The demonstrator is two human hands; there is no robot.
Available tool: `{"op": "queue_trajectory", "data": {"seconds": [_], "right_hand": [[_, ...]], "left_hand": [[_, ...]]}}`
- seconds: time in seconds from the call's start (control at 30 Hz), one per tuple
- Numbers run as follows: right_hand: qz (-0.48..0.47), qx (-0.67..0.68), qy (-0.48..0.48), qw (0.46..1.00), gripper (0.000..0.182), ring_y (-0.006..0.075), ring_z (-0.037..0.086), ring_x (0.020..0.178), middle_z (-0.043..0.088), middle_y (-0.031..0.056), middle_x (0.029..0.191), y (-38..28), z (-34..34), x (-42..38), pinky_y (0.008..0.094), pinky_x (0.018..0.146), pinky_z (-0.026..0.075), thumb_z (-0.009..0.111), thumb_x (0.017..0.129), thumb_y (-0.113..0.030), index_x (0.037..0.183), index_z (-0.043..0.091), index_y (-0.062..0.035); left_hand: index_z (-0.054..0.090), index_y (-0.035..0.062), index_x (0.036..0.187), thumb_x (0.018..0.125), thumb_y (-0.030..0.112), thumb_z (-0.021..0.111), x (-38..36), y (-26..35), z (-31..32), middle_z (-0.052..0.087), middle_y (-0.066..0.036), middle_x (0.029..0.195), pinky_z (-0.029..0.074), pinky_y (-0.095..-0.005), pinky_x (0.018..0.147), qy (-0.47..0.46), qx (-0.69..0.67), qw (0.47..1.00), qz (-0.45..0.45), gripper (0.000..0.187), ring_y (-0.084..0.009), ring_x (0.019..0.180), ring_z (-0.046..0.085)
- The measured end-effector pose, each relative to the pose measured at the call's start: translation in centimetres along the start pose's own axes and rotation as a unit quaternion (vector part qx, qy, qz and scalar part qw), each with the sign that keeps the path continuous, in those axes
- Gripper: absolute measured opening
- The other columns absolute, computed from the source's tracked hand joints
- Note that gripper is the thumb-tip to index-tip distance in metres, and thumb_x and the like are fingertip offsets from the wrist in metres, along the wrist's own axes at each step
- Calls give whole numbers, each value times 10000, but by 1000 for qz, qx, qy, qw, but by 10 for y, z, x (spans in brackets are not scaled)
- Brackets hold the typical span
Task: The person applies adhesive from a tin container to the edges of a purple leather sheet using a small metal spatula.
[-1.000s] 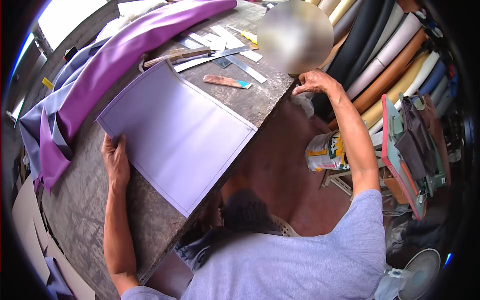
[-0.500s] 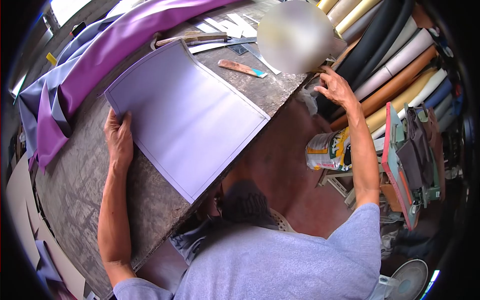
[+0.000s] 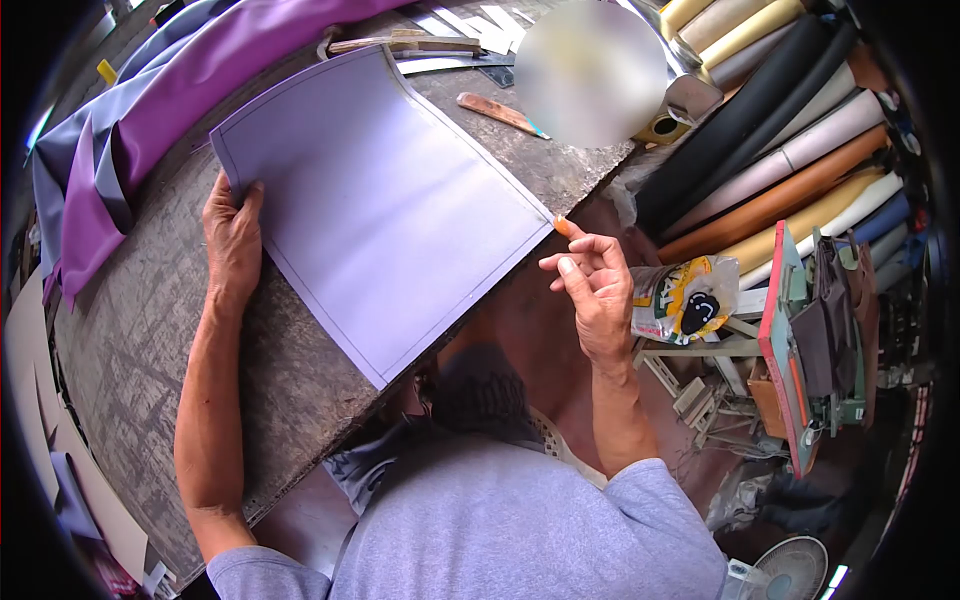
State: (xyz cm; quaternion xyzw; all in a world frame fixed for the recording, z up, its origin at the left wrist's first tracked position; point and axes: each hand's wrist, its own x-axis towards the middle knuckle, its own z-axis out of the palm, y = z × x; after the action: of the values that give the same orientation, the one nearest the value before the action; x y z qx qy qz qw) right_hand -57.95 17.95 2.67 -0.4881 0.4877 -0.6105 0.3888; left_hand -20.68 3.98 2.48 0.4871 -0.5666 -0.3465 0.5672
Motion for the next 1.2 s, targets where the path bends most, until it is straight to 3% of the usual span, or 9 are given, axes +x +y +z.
{"op": "queue_trajectory", "data": {"seconds": [0.3, 0.5, 0.57, 0.63, 0.8, 1.07, 1.17, 1.2], "right_hand": [[-21, -110, -19, 994, 189, 40, 581, 834, 548, 156, 1421, 15, 6, 3, 190, 713, 492, 592, 948, 17, 1107, 503, -34], [-68, -275, -42, 958, 182, 127, 609, 780, 634, 127, 1335, 6, 14, -8, 254, 679, 502, 646, 874, 0, 1017, 538, -30], [-116, -309, -51, 943, 191, 194, 612, 850, 640, 112, 1329, 4, 21, -14, 285, 697, 501, 653, 859, 0, 1015, 549, -41], [-170, -339, -66, 923, 198, 214, 605, 896, 641, 108, 1327, 4, 29, -20, 300, 714, 502, 655, 856, 1, 1017, 552, -49], [-214, -360, -84, 904, 208, 266, 603, 920, 643, 173, 1288, 1, 49, -39, 343, 796, 524, 667, 810, 61, 975, 564, -12], [-296, -384, -125, 865, 217, 248, 609, 884, 651, 144, 1285, 6, 75, -64, 335, 778, 512, 693, 781, 47, 943, 573, -33], [-312, -400, -145, 849, 209, 238, 608, 877, 652, 141, 1283, 2, 84, -72, 334, 755, 503, 699, 784, 33, 930, 567, -39], [-320, -404, -149, 844, 199, 228, 608, 866, 655, 137, 1282, 3, 87, -74, 324, 731, 487, 698, 793, 17, 926, 562, -43]], "left_hand": [[632, 23, 1206, 998, 68, 548, -1, -3, -1, 669, 2, 988, 501, -232, 784, 5, -14, 1000, -12, 229, -51, 871, 603], [635, 23, 1194, 992, 56, 548, -3, 5, 1, 673, -5, 993, 516, -233, 767, 3, -28, 999, -18, 223, -57, 861, 615], [643, 27, 1184, 987, 50, 563, -3, 5, 0, 672, -8, 1041, 510, -241, 825, -2, -46, 998, -36, 213, -66, 926, 615], [636, 13, 1184, 988, 47, 544, -4, 6, 2, 673, -8, 987, 519, -236, 772, 9, -29, 999, -29, 220, -59, 857, 615], [634, 1, 1182, 987, 45, 532, -3, 4, 4, 670, -3, 950, 521, -234, 730, 16, -40, 999, -23, 224, -52, 811, 609], [646, 23, 1186, 983, 32, 522, -2, 7, 4, 669, 13, 918, 512, -230, 690, 15, -41, 999, -27, 238, -42, 766, 589], [623, 18, 1216, 990, 68, 553, -3, 11, 3, 677, -10, 1028, 523, -243, 806, -1, -46, 998, -49, 242, -61, 895, 616], [646, 30, 1192, 972, 25, 519, -3, 12, 8, 663, 21, 904, 497, -231, 658, 20, -58, 998, -19, 254, -30, 740, 567]]}}
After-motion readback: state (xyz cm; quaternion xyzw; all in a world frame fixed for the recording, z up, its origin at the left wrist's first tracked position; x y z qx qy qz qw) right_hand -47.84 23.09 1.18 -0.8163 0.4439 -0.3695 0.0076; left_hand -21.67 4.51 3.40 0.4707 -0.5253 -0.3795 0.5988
